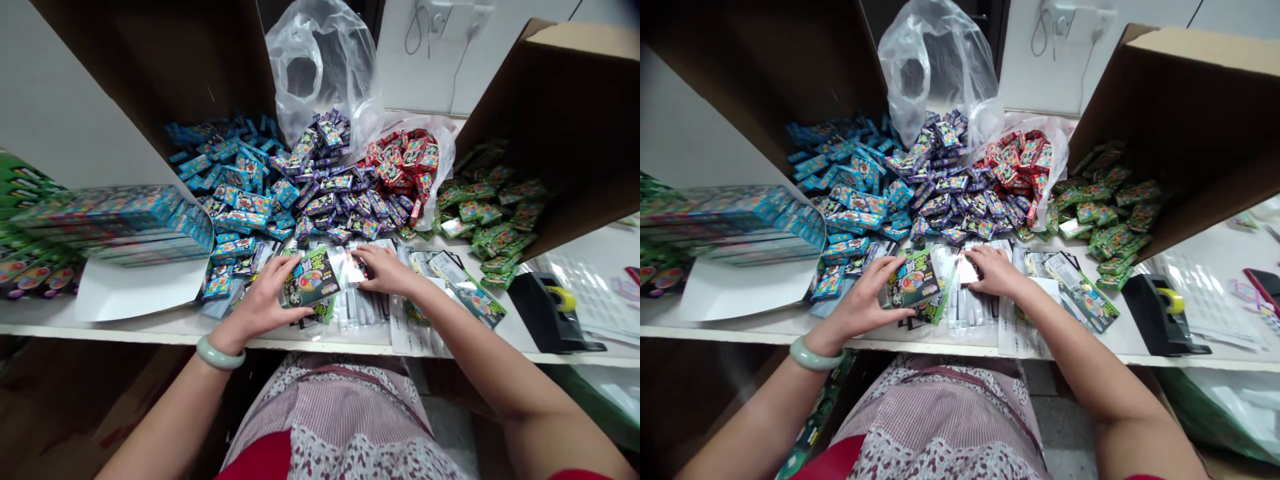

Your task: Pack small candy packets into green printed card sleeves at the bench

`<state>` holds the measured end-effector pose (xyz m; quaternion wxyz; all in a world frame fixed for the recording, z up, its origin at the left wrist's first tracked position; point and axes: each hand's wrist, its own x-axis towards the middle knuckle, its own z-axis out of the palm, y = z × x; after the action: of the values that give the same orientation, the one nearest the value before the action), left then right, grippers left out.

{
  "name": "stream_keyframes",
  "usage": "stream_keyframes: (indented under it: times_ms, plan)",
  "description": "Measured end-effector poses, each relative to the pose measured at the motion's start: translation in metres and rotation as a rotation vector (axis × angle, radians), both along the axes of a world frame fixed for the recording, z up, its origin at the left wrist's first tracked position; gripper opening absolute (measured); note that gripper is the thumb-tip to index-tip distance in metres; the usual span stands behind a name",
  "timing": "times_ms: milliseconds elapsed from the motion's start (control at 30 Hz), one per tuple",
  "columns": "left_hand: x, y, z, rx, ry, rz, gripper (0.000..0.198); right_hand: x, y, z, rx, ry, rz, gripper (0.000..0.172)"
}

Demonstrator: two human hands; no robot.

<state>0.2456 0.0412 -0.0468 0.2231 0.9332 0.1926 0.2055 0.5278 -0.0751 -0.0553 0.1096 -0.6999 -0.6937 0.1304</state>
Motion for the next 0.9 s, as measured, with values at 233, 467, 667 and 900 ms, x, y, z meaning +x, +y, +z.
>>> stream_keyframes:
  times_ms: [233,467,667,900]
  plan:
    - [-0.001,-0.006,0.001,0.041,0.009,-0.029,0.097,0.008,-0.023,0.06,0.238,0.183,0.164,0.071]
    - [0.01,-0.011,0.005,0.07,0.038,-0.149,0.099,-0.006,-0.026,0.092,0.066,-0.033,0.426,0.073]
    - [0.018,-0.021,0.001,-0.01,-0.013,-0.141,0.099,-0.016,-0.019,0.088,0.099,-0.087,0.395,0.073]
    - [0.012,-0.022,-0.006,0.0,-0.033,-0.017,0.098,-0.031,-0.029,0.056,0.279,0.224,0.095,0.058]
